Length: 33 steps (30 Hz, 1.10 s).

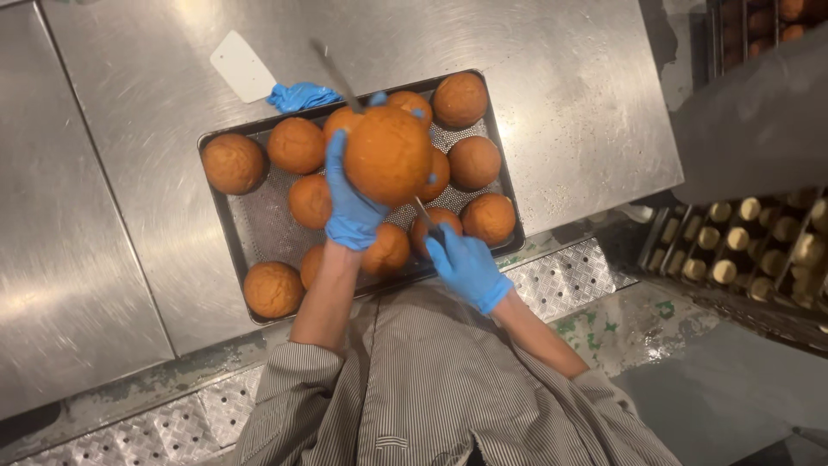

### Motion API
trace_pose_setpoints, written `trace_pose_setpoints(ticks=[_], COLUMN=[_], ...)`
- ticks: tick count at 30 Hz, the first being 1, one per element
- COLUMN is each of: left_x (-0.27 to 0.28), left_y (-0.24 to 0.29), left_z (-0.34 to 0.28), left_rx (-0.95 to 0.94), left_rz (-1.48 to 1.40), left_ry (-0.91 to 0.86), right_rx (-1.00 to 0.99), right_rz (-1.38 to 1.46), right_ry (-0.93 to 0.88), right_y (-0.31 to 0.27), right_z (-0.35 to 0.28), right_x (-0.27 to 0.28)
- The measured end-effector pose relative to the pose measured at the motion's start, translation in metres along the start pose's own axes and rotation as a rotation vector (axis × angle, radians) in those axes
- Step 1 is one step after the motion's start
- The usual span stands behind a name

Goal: The person picks up bread rolls one by one from a tray and makes several deep crosswise cuts into the top of each roll using a long serrated knife before returning them to the tray.

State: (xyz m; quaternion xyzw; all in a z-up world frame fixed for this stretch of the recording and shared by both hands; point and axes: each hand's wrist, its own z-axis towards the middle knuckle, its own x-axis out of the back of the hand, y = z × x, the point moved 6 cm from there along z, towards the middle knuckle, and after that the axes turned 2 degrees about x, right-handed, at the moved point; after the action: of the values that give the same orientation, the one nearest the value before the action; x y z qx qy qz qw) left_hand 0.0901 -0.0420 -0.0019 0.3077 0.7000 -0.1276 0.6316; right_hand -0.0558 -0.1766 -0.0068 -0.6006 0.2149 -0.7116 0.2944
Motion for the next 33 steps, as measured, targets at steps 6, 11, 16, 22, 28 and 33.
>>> trace_pose_setpoints(ticks=[6, 11, 16, 22, 28, 33], left_x=[-0.032, -0.002, 0.029, -0.011, -0.018, 0.004], left_y=[0.066, 0.076, 0.037, -0.006, -0.017, -0.018], left_z=[-0.001, 0.002, 0.017, 0.019, 0.015, 0.016], left_rx=[-0.23, -0.332, -0.173, -0.135, -0.091, -0.072], left_rz=[0.116, 0.319, 0.188, 0.137, 0.165, 0.154], left_ry=[-0.123, 0.019, 0.126, -0.086, -0.085, -0.064], right_rx=[-0.05, -0.124, -0.185, -0.334, -0.19, -0.179], right_rz=[0.035, -0.059, 0.238, 0.376, 0.284, 0.252], right_ry=[-0.218, -0.146, 0.067, 0.104, 0.19, 0.24], right_y=[0.04, 0.067, 0.029, -0.016, -0.035, -0.036], right_z=[-0.068, -0.095, -0.059, -0.012, -0.003, -0.009], right_x=[0.011, 0.024, 0.031, 0.035, 0.043, 0.039])
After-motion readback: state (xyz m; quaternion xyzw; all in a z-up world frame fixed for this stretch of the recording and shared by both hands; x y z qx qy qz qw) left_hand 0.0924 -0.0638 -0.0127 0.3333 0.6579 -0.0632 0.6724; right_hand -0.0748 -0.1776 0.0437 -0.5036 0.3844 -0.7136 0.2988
